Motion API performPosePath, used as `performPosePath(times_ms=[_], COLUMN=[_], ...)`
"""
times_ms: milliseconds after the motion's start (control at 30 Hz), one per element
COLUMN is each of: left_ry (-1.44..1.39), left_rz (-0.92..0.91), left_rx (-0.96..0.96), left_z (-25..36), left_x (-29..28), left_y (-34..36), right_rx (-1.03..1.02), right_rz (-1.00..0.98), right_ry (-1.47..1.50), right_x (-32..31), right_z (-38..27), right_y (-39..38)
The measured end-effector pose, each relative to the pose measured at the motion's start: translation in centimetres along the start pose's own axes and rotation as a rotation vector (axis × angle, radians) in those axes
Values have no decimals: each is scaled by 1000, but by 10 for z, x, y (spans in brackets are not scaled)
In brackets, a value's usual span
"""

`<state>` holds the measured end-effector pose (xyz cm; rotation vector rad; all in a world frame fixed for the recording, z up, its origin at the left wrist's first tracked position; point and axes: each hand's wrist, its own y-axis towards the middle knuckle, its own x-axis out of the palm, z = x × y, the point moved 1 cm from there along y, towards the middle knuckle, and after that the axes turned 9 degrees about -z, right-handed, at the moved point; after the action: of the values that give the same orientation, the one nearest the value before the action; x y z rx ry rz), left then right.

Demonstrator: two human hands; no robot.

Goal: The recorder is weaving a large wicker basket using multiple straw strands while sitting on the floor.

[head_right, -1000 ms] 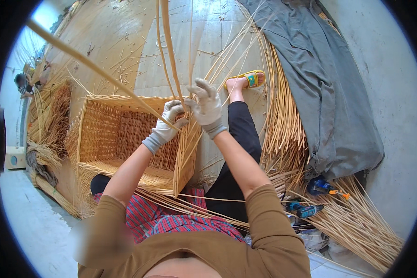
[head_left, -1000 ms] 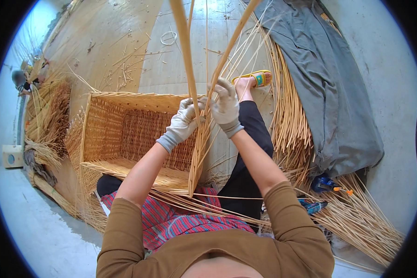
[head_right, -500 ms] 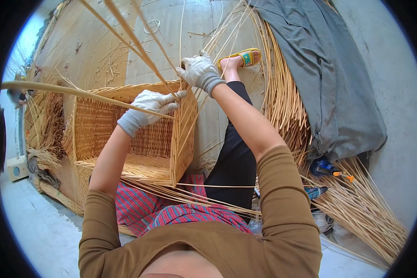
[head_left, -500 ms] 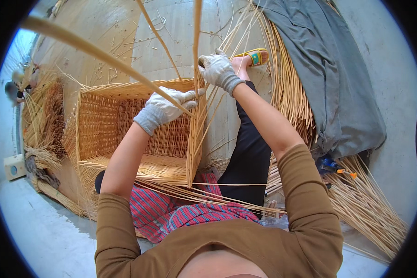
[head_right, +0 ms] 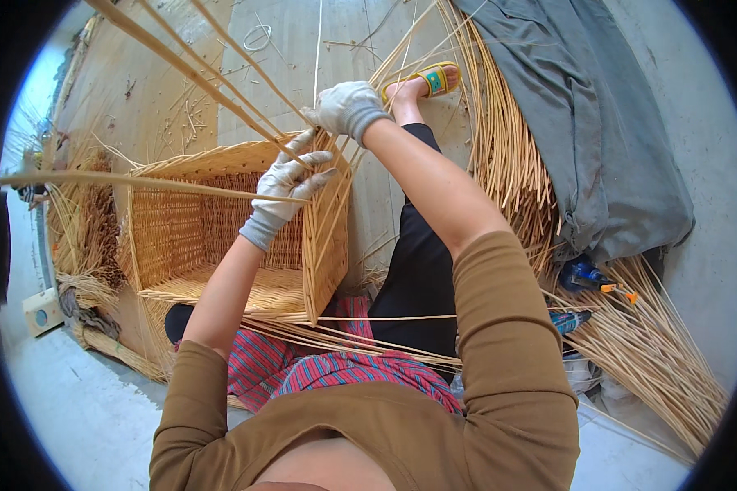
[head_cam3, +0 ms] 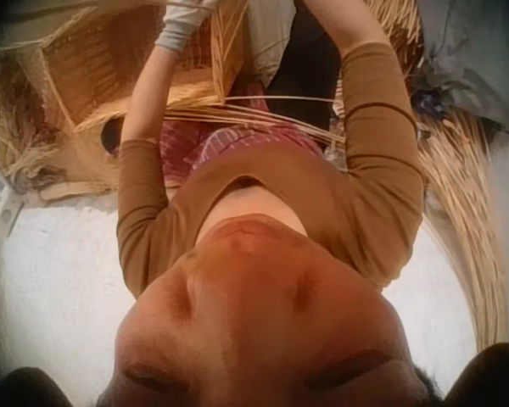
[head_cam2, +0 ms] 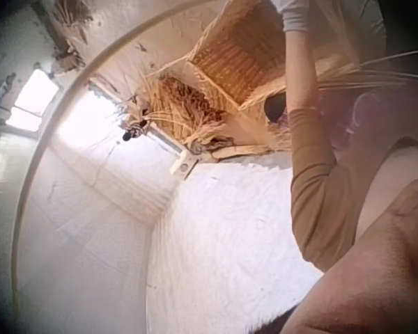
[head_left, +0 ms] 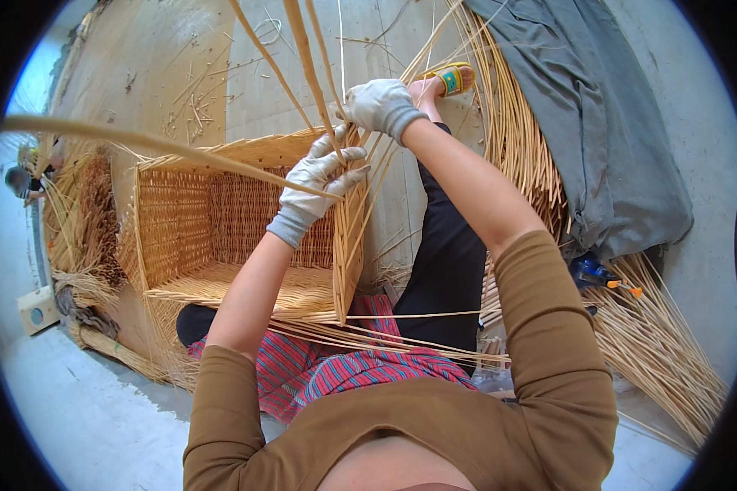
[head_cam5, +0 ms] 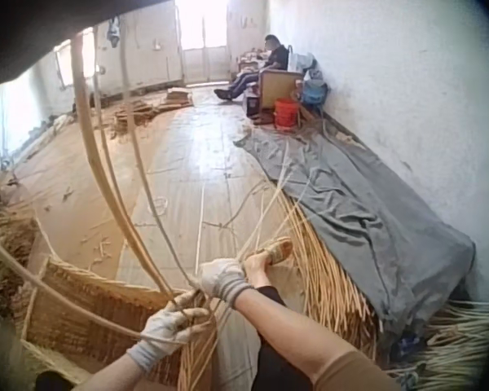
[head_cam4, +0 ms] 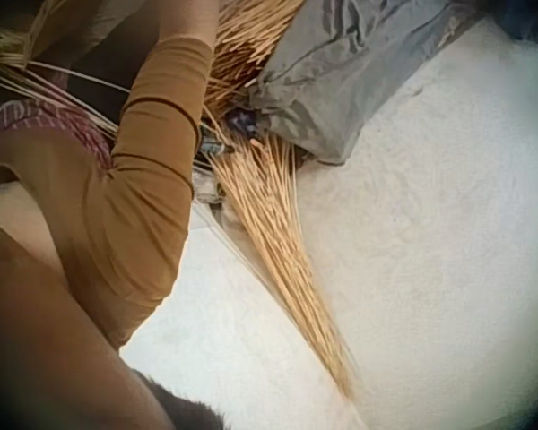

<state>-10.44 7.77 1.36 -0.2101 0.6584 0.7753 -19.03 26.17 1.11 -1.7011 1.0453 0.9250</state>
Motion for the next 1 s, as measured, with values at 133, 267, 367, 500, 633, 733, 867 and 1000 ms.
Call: performPosePath(times_ms=[133, 267, 367, 500, 633, 733, 867, 1000], left_ry=[-292, 104, -64, -187, -290, -200, -52, -1388], left_rz=[45, -46, -27, -30, -44, -73, -64, -140], left_rx=[-59, 206, -93, -15, 16, 45, -40, -398], left_z=[-24, -30, -14, -40, -41, -37, -32, -46], left_x=[13, 0, 1, 8, 8, 6, 10, 0], left_y=[-7, 3, 3, 0, 6, 4, 4, 9], right_rx=[71, 20, 43, 90, 183, 63, -158, -574], right_rz=[-93, 399, 835, 145, 86, -22, -159, 603], right_ry=[-79, 195, 161, 333, 417, 296, 271, 590], right_x=[-8, 17, 67, 74, 81, 69, 46, 6], right_z=[-15, -8, -22, -110, -114, -107, -67, -109], right_y=[0, -26, -104, -172, -160, -163, -160, -163])
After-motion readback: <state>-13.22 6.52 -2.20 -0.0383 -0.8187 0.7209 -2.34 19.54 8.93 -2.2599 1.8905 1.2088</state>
